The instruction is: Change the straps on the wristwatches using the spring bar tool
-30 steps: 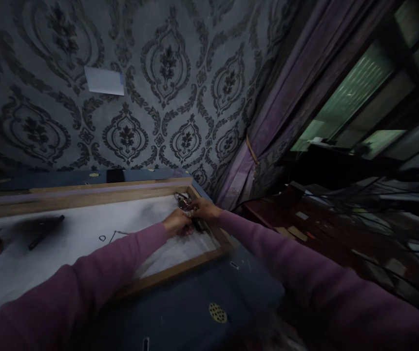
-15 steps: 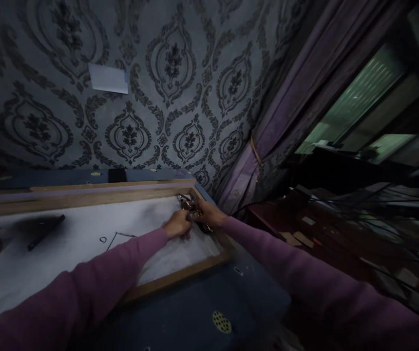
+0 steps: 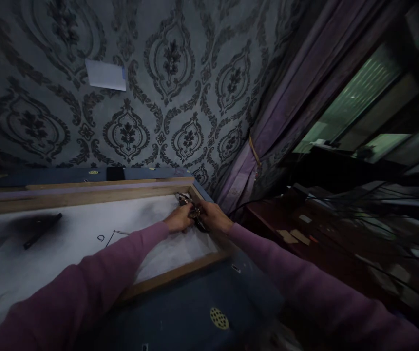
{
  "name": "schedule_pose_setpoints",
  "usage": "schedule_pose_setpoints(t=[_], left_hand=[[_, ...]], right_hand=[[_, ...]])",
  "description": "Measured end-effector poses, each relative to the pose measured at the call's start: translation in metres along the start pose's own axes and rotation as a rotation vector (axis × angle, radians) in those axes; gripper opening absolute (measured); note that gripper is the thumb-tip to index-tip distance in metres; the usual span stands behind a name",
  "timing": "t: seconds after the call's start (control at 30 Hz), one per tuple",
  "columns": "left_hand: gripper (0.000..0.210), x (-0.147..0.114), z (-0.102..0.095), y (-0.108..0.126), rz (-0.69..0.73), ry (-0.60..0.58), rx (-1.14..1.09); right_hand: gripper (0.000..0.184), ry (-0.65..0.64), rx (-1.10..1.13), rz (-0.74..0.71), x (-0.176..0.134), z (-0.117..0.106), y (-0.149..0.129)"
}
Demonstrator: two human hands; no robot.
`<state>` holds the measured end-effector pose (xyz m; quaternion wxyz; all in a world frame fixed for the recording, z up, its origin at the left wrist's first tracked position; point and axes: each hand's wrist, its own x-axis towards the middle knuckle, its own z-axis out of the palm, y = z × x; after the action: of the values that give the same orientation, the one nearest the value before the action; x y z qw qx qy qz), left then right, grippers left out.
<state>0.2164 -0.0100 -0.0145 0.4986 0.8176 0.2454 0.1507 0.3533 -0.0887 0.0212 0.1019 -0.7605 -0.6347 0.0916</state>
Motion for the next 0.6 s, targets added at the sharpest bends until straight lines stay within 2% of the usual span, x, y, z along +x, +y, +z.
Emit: schedule_pose_setpoints(t=[0.17,0.33,0.6], left_hand=[[0.029,0.010,0.001,-0.004,0.023,-0.058,0.020],[0.022,0.014,0.002,-0.005,0.029,-0.064,0.045],[0.026,0.016,0.003,-0.003,0.007,-0.036,0.076]], right_hand=[[0.026,0.019,0.019,0.005,-0.004,0.001,0.000],[0.017,0.055,0.043,0.026,-0.005,0.003,-0.002],[0.034,0.136,0.069,0.050,-0.009,0.009,-0.004]])
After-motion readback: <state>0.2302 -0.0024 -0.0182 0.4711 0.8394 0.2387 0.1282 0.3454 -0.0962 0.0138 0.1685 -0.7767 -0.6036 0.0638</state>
